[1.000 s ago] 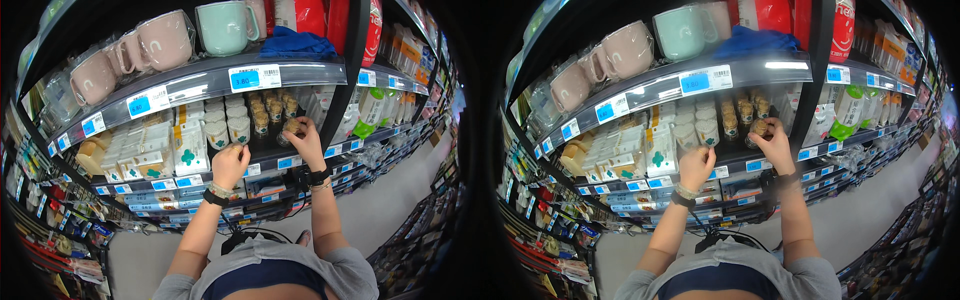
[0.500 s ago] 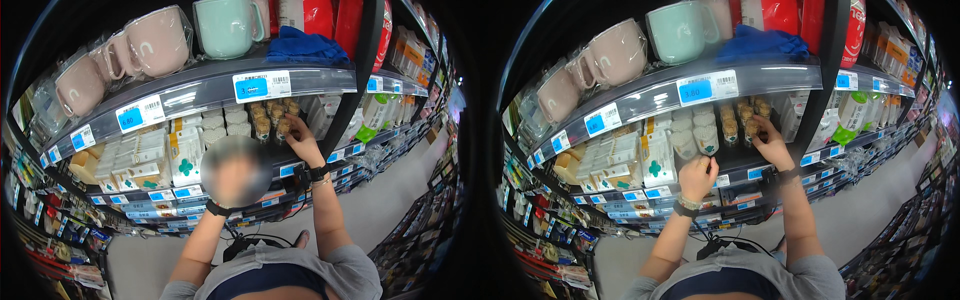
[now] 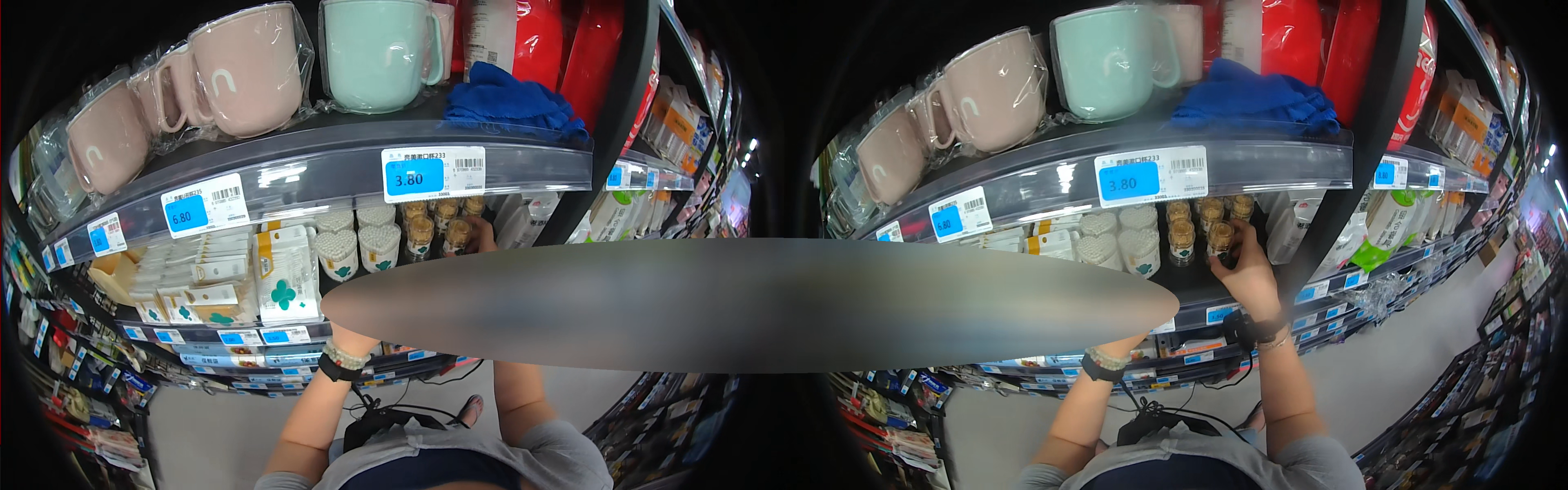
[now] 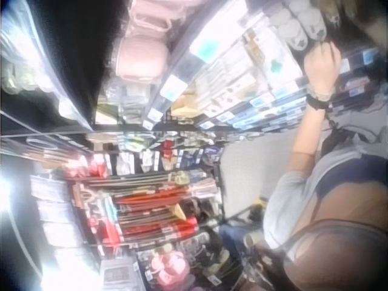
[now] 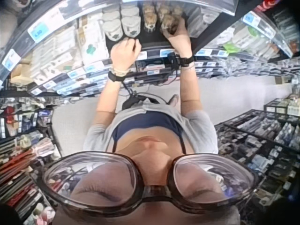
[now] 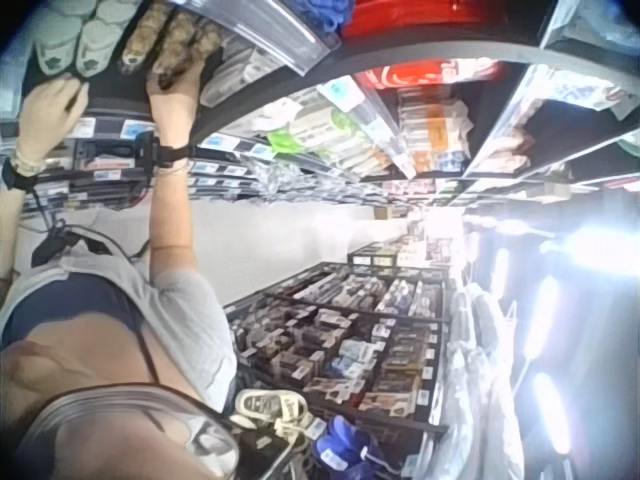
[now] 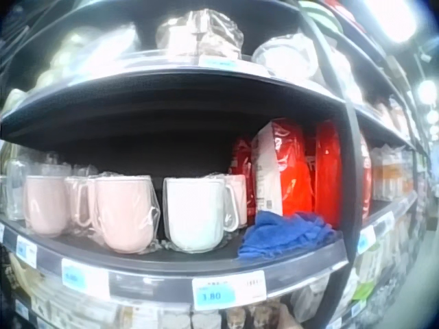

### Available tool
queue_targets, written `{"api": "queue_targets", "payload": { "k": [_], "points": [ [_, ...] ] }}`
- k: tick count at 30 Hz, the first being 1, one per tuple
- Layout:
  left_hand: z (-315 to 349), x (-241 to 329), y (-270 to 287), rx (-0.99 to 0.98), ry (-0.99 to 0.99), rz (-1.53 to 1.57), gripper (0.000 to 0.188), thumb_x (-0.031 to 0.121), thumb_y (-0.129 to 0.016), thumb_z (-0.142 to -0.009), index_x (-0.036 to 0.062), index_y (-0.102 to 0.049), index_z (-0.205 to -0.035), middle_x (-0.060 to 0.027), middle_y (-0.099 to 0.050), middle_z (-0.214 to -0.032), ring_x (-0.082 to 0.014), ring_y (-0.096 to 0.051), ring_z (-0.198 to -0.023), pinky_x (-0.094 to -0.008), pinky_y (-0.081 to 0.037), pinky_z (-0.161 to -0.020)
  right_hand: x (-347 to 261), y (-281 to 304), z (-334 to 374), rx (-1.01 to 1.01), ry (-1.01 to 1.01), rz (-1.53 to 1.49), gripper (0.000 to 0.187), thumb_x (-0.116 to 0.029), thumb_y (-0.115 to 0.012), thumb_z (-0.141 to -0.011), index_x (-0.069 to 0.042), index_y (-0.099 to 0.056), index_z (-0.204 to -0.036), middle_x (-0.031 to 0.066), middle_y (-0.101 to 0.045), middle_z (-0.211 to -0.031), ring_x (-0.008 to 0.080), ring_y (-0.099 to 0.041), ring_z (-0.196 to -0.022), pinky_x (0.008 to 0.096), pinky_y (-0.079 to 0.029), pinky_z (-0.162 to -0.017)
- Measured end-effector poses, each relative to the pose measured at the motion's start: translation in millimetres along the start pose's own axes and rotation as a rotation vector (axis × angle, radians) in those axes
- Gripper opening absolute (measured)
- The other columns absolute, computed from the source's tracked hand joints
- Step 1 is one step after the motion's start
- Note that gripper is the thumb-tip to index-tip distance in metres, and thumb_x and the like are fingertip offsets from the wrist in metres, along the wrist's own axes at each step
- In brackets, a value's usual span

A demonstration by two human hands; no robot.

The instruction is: The person picks up and rearranges small jars and mugs on a supermarket shelf, handling the items one by one and placing them back into different positions.

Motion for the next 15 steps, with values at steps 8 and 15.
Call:
{"api": "queue_targets", "payload": {
  "k": [8, 15],
  "points": [
    [-2, 16, 9, -0.188, -0.208, -0.313, 0.023, 0.020, -0.066, -0.086, 0.0072, -0.068, -0.105, -0.0095, -0.067, -0.099, -0.0245, -0.066, -0.088, -0.0393, -0.056, -0.077, -17, 3, 6, 0.011, -0.030, 0.037, 0.063, -0.012, -0.079, -0.081, -0.007, -0.049, -0.136, 0.0118, -0.068, -0.104, 0.0228, -0.065, -0.084, 0.0347, -0.056, -0.074],
    [-7, 21, 16, -0.147, -0.227, -0.267, 0.023, 0.021, -0.066, -0.087, 0.0077, -0.068, -0.106, -0.0095, -0.067, -0.099, -0.0243, -0.066, -0.088, -0.0392, -0.056, -0.077, -4, 1, 5, 0.010, 0.004, 0.132, 0.069, -0.014, -0.082, -0.078, -0.008, -0.048, -0.137, 0.0107, -0.069, -0.106, 0.0249, -0.065, -0.087, 0.0369, -0.055, -0.075]
  ]
}}
Point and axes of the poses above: each hand's wrist, its own z-axis away from the middle knuckle, its own y-axis out of the back of the hand, x = y × z, the point moved 5 cm from there along -z, towards the middle knuckle
